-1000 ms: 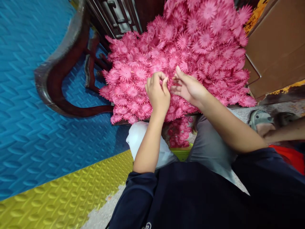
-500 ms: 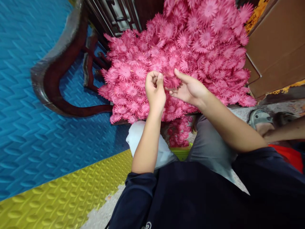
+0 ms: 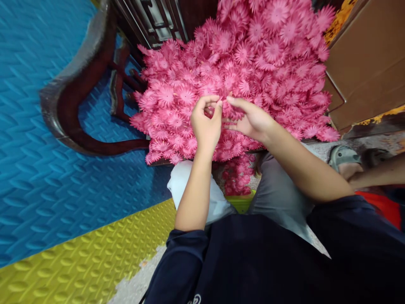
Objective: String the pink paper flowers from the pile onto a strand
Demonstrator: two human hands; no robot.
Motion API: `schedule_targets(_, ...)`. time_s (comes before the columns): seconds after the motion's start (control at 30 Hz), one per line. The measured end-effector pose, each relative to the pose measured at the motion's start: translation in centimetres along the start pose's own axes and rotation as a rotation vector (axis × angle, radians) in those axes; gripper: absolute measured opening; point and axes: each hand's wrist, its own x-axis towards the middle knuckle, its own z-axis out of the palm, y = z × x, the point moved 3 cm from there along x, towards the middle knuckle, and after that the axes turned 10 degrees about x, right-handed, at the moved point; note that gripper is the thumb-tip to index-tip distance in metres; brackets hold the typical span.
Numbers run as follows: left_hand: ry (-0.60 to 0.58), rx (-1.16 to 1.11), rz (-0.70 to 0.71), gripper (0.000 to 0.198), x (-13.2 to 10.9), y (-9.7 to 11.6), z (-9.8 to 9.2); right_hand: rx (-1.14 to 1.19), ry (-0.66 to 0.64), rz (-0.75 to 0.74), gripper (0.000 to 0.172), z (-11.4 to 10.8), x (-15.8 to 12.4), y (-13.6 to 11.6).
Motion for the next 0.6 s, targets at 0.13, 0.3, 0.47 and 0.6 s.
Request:
schedule_targets(0.13,-0.002,-0.029,0.009,0.022,-0.1,0.1,0.1,-0.021,0.123,-0.008,0.002,-0.8,0.6,0.5)
schedule_targets(0.3,0.099,-0.057,-0.02,0.026,0.2,0.1,-0.5,-0.038,0.196,-0.073,0.01,-1.4,0.9,0.2)
schedule_targets(0.47,0.305,-0.004,-0.053,0.026,1.0,-1.1,-2.3,-0.079,0.258,-0.106,0.014,-2.1,1.1,0.0)
schedule_targets(0.6,0.43,0.097,-0.064,0.024,1.5,-1.9,-3.5,-0.113,0.276,-0.161,0.014,-2.3,1.1,-0.4)
